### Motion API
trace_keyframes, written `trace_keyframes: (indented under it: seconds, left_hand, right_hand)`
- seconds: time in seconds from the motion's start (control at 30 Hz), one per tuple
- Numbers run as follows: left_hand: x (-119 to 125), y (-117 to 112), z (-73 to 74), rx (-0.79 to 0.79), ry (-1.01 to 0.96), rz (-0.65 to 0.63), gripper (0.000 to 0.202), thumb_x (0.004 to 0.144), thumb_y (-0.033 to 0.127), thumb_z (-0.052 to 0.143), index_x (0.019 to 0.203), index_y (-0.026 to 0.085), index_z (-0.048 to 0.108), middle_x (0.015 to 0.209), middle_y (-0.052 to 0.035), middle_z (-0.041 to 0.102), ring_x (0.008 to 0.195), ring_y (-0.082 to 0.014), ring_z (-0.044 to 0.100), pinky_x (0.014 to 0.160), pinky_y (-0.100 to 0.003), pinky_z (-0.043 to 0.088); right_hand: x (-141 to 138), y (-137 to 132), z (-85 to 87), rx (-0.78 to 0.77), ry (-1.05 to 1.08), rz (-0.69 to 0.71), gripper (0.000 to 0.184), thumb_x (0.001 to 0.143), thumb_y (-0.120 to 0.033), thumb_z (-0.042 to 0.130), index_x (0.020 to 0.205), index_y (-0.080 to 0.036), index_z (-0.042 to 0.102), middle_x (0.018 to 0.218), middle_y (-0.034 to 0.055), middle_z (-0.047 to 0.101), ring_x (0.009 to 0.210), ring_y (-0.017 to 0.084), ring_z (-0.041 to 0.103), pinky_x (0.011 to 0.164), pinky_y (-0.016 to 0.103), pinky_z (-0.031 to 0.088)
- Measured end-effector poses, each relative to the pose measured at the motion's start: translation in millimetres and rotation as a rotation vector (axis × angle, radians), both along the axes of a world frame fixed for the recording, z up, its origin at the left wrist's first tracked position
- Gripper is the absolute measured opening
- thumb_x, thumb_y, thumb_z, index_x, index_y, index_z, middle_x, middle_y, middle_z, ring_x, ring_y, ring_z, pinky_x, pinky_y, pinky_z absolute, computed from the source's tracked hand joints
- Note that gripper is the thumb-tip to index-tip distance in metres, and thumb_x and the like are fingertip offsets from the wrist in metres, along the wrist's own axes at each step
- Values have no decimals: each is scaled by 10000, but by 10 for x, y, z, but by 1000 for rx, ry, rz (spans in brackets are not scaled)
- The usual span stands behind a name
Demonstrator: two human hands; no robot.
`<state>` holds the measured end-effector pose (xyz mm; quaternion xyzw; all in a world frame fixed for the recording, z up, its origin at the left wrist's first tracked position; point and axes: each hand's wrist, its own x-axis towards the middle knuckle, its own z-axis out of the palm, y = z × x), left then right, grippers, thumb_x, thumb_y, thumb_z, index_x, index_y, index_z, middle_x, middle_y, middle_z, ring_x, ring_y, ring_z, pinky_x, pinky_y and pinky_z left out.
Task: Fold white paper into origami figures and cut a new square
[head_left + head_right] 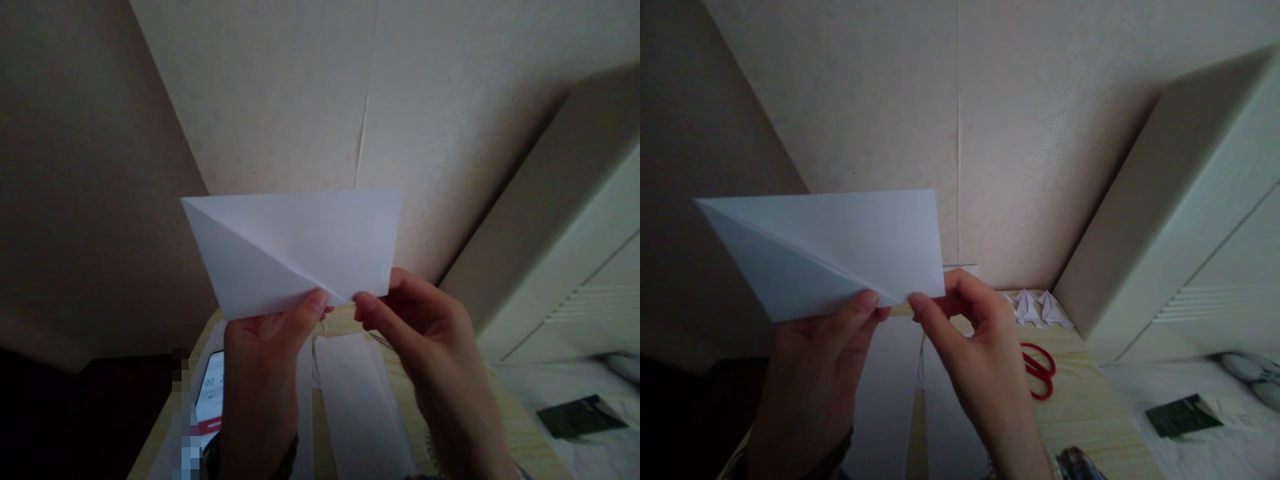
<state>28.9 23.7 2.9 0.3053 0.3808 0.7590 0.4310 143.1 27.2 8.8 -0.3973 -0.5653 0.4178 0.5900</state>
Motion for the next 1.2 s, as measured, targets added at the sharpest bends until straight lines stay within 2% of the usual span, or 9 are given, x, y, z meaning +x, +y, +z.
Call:
trace_keyframes:
  seconds: [0.1,0.2,0.3,0.57,0.83,0.97,1.07,1.13,1.2]
  left_hand:
    - [2,-10,9,-4,-26,4,113,617,161,805,673,212,720,686,32,756,660,-130,708,605,-157,565]
    - [11,-26,28,3,-54,-7,121,613,137,802,669,215,728,656,44,745,599,-102,678,605,-146,559]
    - [13,-34,36,26,-58,-20,130,615,134,804,680,225,737,661,50,740,639,-106,680,641,-156,564]
    - [38,-29,31,9,-36,-37,96,619,153,803,647,222,742,610,36,729,533,-99,640,545,-163,545]
    - [56,-39,21,6,42,-97,136,597,121,799,652,236,753,661,26,755,615,-153,699,586,-204,587]
    - [35,-24,13,-14,36,-97,124,586,122,789,599,235,738,601,36,733,580,-135,677,599,-195,578]
    - [6,0,36,-15,-15,-41,159,570,81,769,590,234,729,581,67,716,557,-98,650,588,-152,560]
    - [-13,10,62,-14,-46,8,182,561,47,750,580,226,717,573,76,705,552,-87,638,588,-140,558]
    - [-27,10,86,-20,-70,47,194,557,29,731,571,220,700,583,74,699,563,-94,636,590,-154,566]
  right_hand:
    - [36,-20,35,17,12,-40,145,815,-230,684,674,-217,653,613,-72,644,606,63,600,603,155,472]
    - [37,-51,47,28,11,-53,24,800,-249,699,802,-234,680,677,-67,679,639,74,613,611,158,483]
    - [8,-58,26,30,-4,-4,146,761,-267,734,897,-236,691,772,-47,718,681,99,630,629,187,497]
    - [0,-16,-22,-5,-34,32,39,763,-231,721,798,-216,732,689,-26,722,643,124,628,617,226,488]
    - [-3,-34,27,58,-63,9,93,800,-218,690,736,-244,752,629,-53,717,599,104,644,570,204,462]
    - [127,12,23,102,-212,-23,192,858,-296,629,710,-217,722,634,-35,708,610,112,643,586,218,462]
    - [446,83,-181,106,-525,-141,235,877,-357,590,749,-194,702,695,6,717,656,147,646,618,254,474]
    - [722,116,-482,51,-837,-216,249,900,-361,540,809,-185,692,784,47,730,723,185,663,664,293,485]
    - [980,133,-879,21,-1143,-290,199,884,-278,520,826,-191,689,839,74,730,802,211,681,723,310,506]
